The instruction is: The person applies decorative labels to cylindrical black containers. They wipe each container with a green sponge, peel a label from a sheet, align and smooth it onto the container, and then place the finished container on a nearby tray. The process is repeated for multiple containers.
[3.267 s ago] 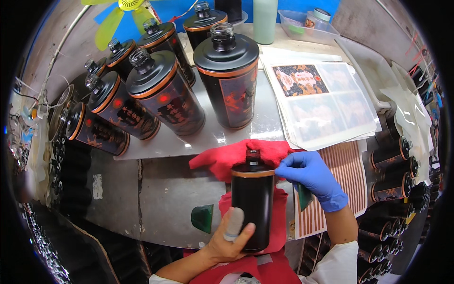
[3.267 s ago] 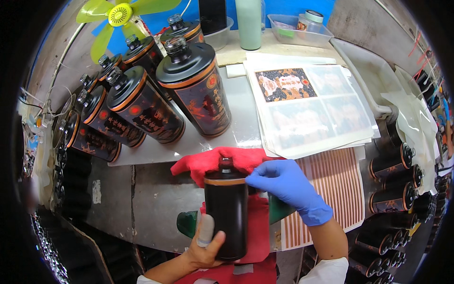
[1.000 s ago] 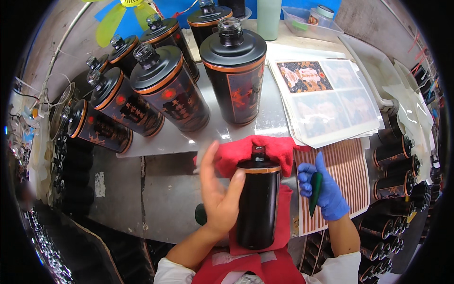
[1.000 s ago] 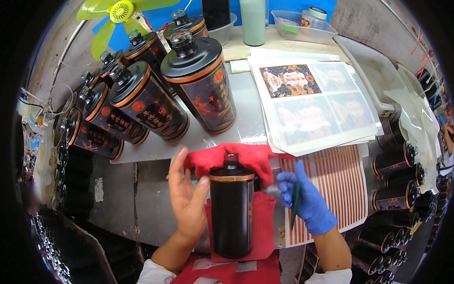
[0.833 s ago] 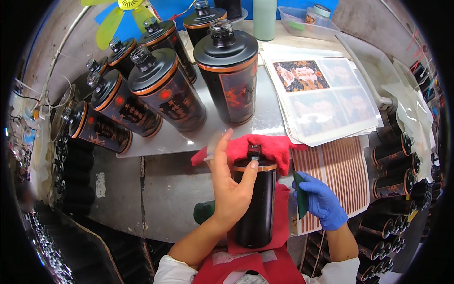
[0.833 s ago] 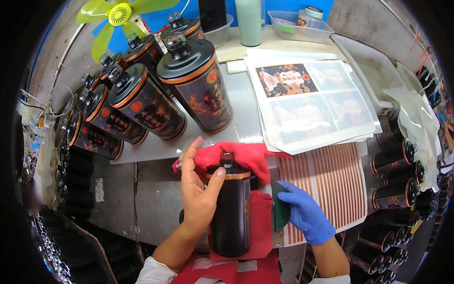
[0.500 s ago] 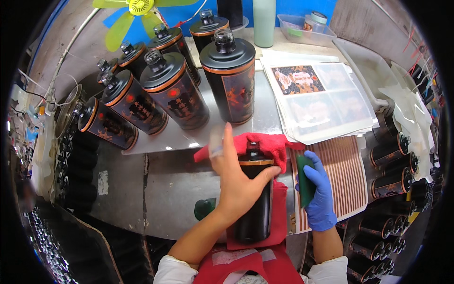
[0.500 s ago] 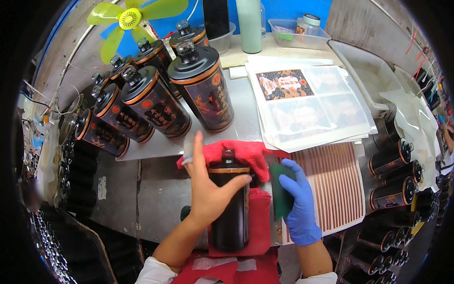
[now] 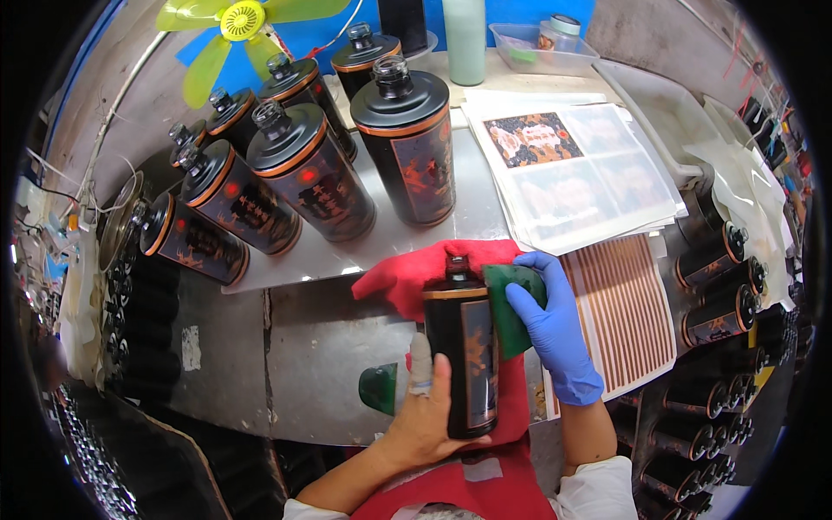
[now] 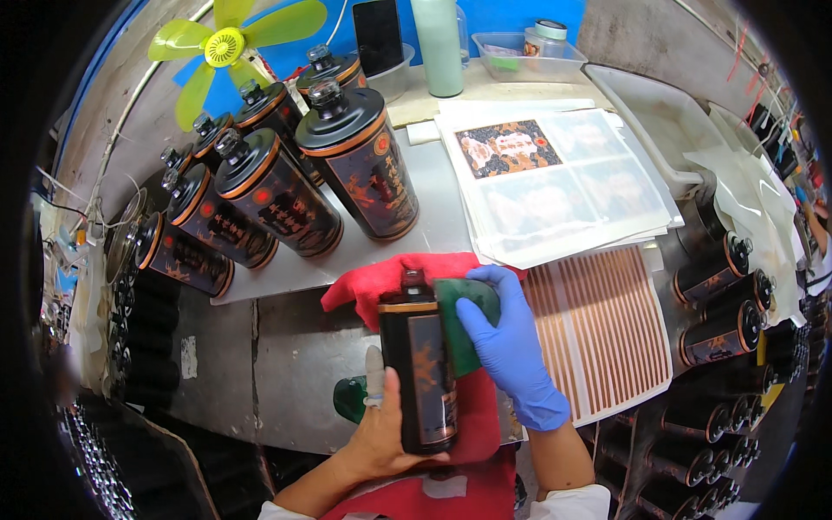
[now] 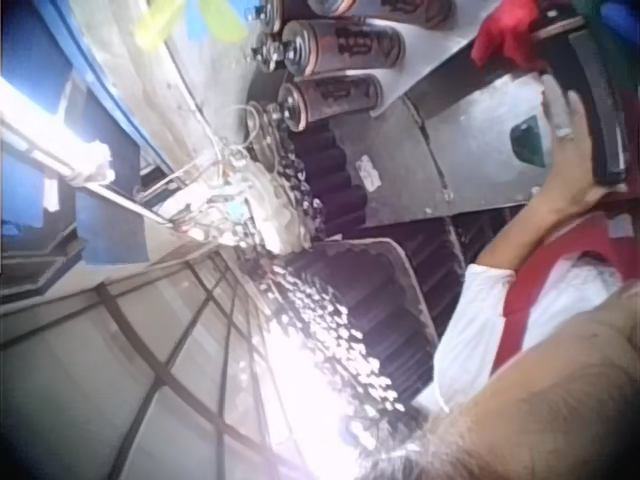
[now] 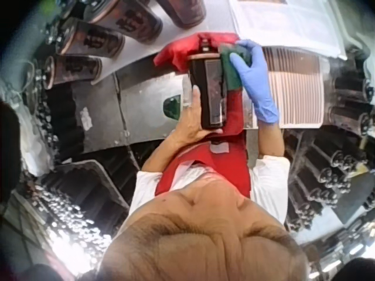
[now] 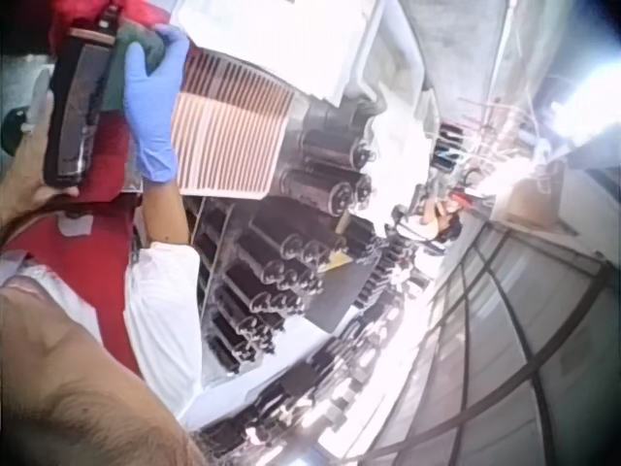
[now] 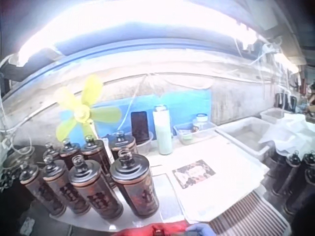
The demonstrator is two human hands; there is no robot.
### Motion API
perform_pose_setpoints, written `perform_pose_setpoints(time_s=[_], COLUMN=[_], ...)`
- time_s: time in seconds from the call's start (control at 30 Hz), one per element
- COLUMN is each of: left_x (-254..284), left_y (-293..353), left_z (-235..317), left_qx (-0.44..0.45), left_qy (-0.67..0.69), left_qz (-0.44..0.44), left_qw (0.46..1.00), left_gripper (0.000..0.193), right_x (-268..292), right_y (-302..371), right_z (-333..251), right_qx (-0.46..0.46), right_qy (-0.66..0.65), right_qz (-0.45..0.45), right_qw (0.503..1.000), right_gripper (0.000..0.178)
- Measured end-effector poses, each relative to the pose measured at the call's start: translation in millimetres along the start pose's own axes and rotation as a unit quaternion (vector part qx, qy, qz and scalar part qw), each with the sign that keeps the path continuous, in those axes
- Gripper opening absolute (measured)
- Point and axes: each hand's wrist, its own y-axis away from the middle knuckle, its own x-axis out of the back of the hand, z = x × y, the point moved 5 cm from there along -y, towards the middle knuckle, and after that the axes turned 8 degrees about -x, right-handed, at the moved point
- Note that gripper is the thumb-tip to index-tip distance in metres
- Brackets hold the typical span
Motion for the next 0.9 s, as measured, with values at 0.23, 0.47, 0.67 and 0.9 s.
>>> perform_pose_setpoints(time_s=[0.23, 0.47, 0.67, 0.9], left_x=[10.4, -4.9, -11.7, 1.3], left_y=[10.7, -13.9, 26.7, -3.7], left_z=[-9.2, 31.2, -35.2, 51.8], left_qx=[0.042, -0.043, 0.005, -0.136], left_qy=[-0.069, -0.312, 0.018, -0.313], left_qz=[-0.040, -0.071, 0.020, 0.025], left_qw=[0.996, 0.946, 1.000, 0.940], left_gripper=[0.132, 0.111, 0.124, 0.062], right_x=[20.1, -20.5, 9.2, 1.4], right_y=[0.9, 11.0, -2.4, 5.8], right_z=[19.5, -44.8, 30.2, -15.6], right_qx=[-0.018, 0.080, -0.078, 0.064], right_qy=[-0.015, 0.151, -0.089, 0.042], right_qz=[0.026, 0.000, -0.024, 0.019], right_qw=[0.999, 0.985, 0.993, 0.997], right_gripper=[0.032, 0.031, 0.031, 0.030])
